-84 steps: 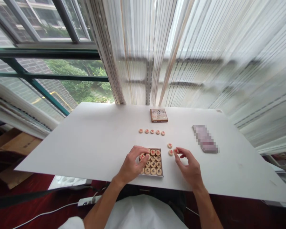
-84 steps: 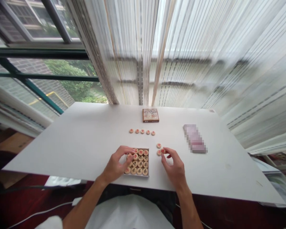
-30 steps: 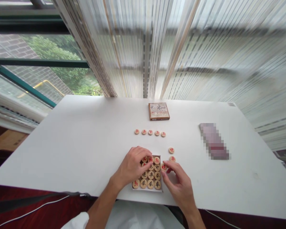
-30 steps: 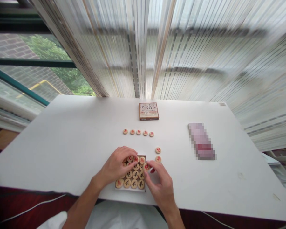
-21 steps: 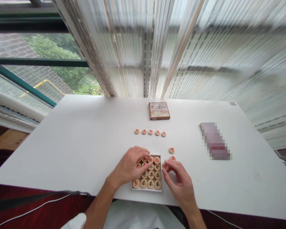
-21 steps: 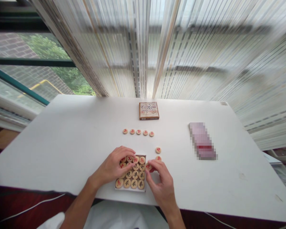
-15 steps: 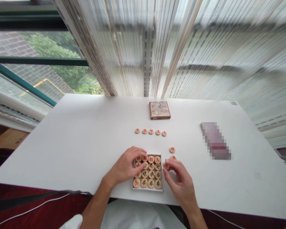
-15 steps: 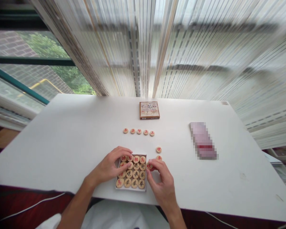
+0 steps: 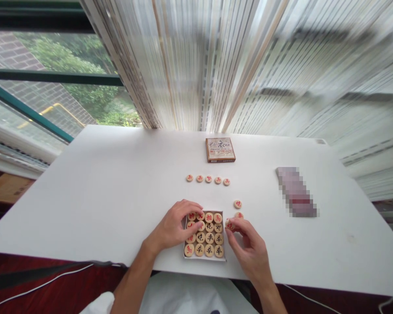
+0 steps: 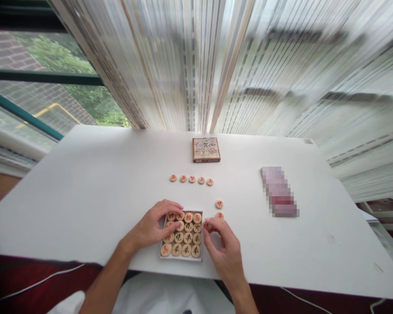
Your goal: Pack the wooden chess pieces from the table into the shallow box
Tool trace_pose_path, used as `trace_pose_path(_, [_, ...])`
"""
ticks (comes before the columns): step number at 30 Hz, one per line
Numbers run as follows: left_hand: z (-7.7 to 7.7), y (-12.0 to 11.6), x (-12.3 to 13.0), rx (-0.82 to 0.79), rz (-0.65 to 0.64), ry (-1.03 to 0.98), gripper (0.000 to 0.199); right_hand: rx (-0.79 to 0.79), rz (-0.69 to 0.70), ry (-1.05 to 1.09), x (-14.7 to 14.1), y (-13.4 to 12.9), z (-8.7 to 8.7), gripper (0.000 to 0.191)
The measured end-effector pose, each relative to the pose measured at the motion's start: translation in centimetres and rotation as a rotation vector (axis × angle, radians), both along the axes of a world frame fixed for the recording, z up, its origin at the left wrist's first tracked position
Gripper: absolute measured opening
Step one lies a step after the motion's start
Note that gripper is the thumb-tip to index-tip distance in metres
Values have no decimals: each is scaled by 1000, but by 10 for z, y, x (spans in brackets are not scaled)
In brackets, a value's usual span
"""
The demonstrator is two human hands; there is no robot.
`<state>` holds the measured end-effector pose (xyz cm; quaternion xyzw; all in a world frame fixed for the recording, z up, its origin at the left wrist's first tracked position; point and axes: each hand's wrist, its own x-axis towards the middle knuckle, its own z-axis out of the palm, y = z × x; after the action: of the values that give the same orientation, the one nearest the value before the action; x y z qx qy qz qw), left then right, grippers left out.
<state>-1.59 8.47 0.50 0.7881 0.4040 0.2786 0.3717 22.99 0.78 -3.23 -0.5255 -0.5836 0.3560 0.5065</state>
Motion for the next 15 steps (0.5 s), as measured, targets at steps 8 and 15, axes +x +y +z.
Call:
trace_pose_path(8, [-1, 0, 1, 2, -1, -12, 19, 1, -5, 18, 1, 0, -1, 20])
trace_pose_path(15, [-4, -2, 1, 32, 3, -15, 19, 7, -43, 24, -1, 1, -1, 10])
